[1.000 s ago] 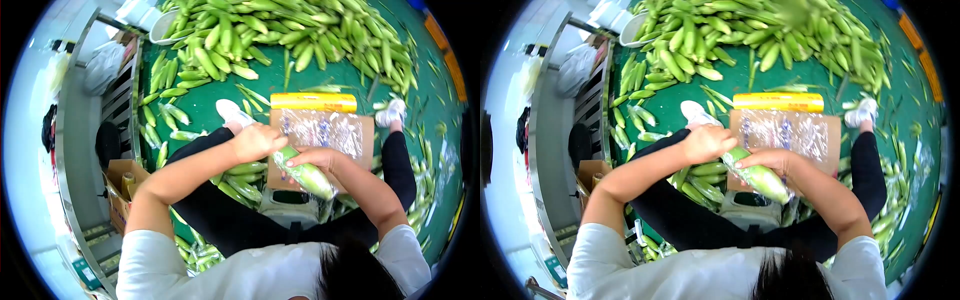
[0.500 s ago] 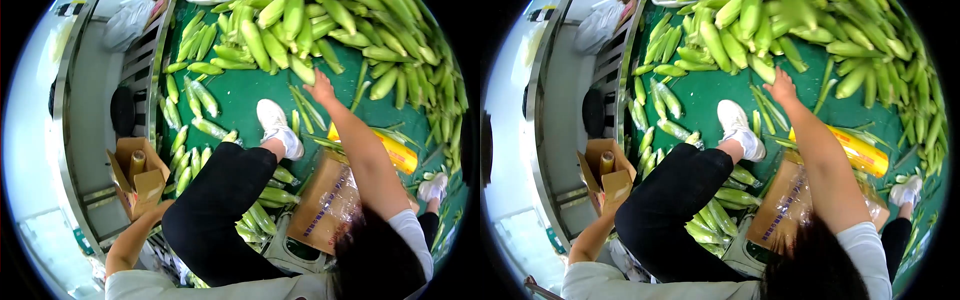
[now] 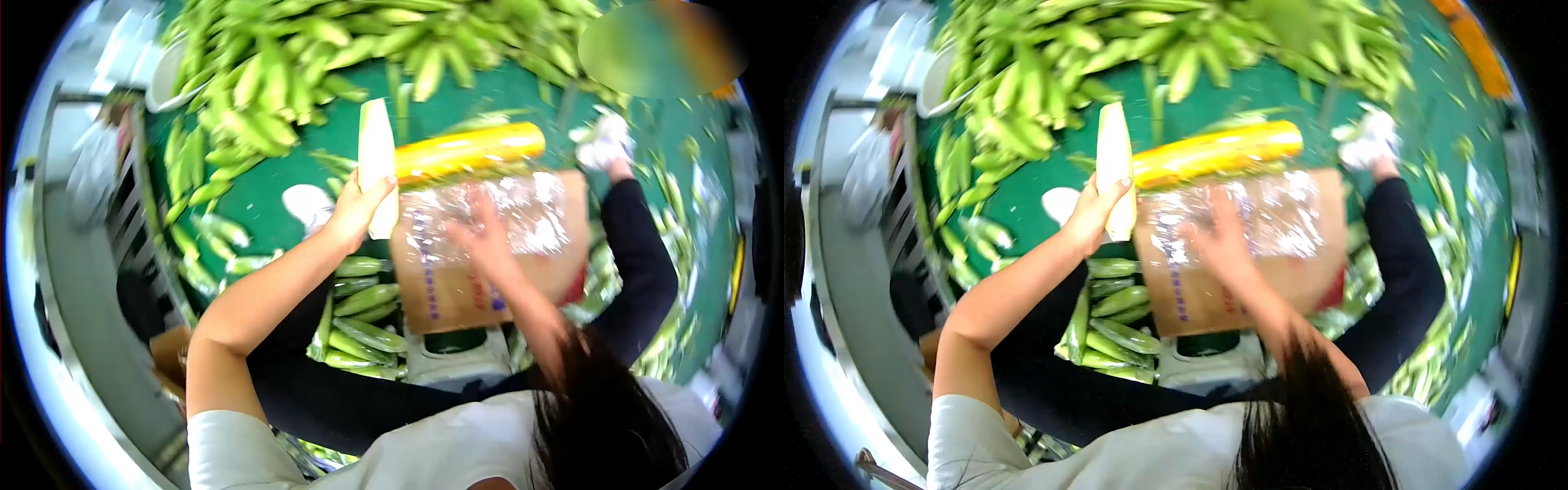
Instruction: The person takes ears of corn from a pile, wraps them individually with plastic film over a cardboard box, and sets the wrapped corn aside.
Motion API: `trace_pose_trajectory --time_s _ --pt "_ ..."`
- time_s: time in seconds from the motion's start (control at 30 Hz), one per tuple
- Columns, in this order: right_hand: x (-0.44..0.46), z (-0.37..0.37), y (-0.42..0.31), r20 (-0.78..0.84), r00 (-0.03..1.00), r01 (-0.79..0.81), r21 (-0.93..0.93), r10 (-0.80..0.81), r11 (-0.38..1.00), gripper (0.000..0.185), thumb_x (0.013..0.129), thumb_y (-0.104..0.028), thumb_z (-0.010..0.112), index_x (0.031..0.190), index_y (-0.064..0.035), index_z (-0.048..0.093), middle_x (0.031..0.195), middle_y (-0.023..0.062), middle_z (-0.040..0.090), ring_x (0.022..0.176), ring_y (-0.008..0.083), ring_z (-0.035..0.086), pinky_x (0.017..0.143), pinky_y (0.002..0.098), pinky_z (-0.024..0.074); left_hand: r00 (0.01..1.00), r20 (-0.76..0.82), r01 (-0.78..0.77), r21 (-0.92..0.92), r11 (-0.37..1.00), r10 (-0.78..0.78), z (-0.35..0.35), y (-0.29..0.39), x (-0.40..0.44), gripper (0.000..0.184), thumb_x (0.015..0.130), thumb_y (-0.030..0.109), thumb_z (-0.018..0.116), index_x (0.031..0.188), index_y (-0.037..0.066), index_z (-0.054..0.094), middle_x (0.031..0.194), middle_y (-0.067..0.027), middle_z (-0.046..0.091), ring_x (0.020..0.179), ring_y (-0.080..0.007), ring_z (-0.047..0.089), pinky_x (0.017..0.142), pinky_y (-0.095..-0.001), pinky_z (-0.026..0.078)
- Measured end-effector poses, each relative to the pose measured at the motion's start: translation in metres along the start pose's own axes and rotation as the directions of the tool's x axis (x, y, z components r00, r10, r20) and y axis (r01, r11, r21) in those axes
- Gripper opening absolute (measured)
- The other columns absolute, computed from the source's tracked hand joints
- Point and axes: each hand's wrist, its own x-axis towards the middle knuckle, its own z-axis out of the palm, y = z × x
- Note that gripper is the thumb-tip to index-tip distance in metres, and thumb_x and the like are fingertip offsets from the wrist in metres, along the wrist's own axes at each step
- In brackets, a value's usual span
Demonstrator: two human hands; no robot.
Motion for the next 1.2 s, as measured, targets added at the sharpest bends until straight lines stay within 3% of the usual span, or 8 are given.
trace_pose_trajectory --time_s 0.1,0.17,0.3,0.37,0.4,0.47,0.67,1.2 --pt "-0.037 -0.131 0.066 -0.636 0.767 -0.371 -0.325 0.089 0.87 0.071 0.088 -0.032 0.074 0.145 -0.0007 0.043 0.138 0.0265 0.051 0.128 0.0421 0.05 0.11 0.0463 0.0389 0.941 0.189 -0.329 0.707 0.626 0.282 0.069 0.001 0.002 0.066 0.082 0.03 0.082 0.134 0.002 0.051 0.122 -0.02 0.064 0.11 -0.029 0.065 0.093 -0.0381 0.052" --pt "-0.058 -0.144 0.079 -0.616 0.772 -0.511 -0.455 0.157 0.729 0.058 0.088 -0.031 0.073 0.134 -0.0016 0.053 0.129 0.0254 0.055 0.12 0.0442 0.053 0.104 0.048 0.043 0.783 0.401 -0.577 0.753 0.316 0.475 0.105 -0.022 0.009 0.071 0.074 0.036 0.086 0.129 0.005 0.055 0.115 -0.019 0.065 0.105 -0.0358 0.065 0.089 -0.0401 0.053" --pt "-0.046 -0.144 0.111 -0.384 0.89 -0.399 -0.391 0.247 0.83 0.025 0.092 -0.024 0.069 0.105 -0.0032 0.064 0.095 0.0126 0.067 0.091 0.0301 0.065 0.084 0.0403 0.0503 0.849 0.426 -0.401 0.905 -0.145 0.313 0.143 -0.049 -0.006 0.069 0.073 0.036 0.085 0.132 0.013 0.056 0.119 -0.0145 0.061 0.114 -0.033 0.059 0.089 -0.049 0.05" --pt "-0.051 -0.162 0.107 -0.215 0.892 -0.235 0.531 0.398 0.814 0.013 0.097 -0.019 0.064 0.1 -0.0062 0.064 0.088 0.0054 0.065 0.084 0.0186 0.064 0.077 0.0313 0.0502 0.862 0.392 -0.354 0.919 -0.174 0.32 0.144 -0.058 -0.013 0.065 0.074 0.03 0.084 0.131 0.016 0.056 0.112 -0.0113 0.06 0.114 -0.0308 0.057 0.092 -0.0491 0.048" --pt "-0.05 -0.16 0.085 -0.222 0.917 -0.155 0.564 0.33 0.811 0.012 0.102 -0.016 0.057 0.106 -0.006 0.063 0.107 0.0019 0.066 0.093 0.0126 0.062 0.089 0.0289 0.0474 0.853 0.409 -0.369 0.912 -0.178 0.325 0.141 -0.067 -0.009 0.066 0.073 0.03 0.084 0.131 0.016 0.056 0.112 -0.0119 0.06 0.114 -0.0312 0.057 0.092 -0.0489 0.048" --pt "-0.023 -0.125 0.077 -0.336 0.901 0.326 0.102 -0.276 0.94 0.017 0.098 -0.009 0.06 0.115 -0.0061 0.061 0.127 0.0093 0.061 0.117 0.0217 0.058 0.101 0.0367 0.0465 0.865 0.415 -0.389 0.91 -0.145 0.281 0.153 -0.068 -0.008 0.066 0.071 0.029 0.086 0.13 0.016 0.058 0.113 -0.0142 0.059 0.116 -0.0326 0.056 0.094 -0.0483 0.048" --pt "0.014 -0.084 0.063 0.27 0.766 0.632 -0.482 -0.583 0.607 0.064 0.083 -0.039 0.075 0.139 -0.0182 0.053 0.133 0.0126 0.058 0.12 0.0321 0.056 0.101 0.0459 0.0452 0.602 0.506 -0.566 0.816 -0.118 0.618 0.093 -0.112 -0.029 0.075 0.064 0.033 0.088 0.127 0.008 0.058 0.13 -0.0178 0.054 0.12 -0.0372 0.052 0.099 -0.0552 0.04" --pt "-0.029 -0.103 0.057 0.603 0.739 0.631 -0.46 -0.301 0.625 0.062 0.085 -0.04 0.074 0.143 -0.0362 0.054 0.12 0.0102 0.062 0.113 0.0299 0.058 0.098 0.0468 0.0443 0.675 0.677 -0.737 0.633 0.238 0.293 0.029 -0.059 -0.091 0.009 0.096 0.008 0.061 0.101 0.003 0.055 0.092 -0.018 0.064 0.083 -0.0398 0.064 0.073 -0.0446 0.053"
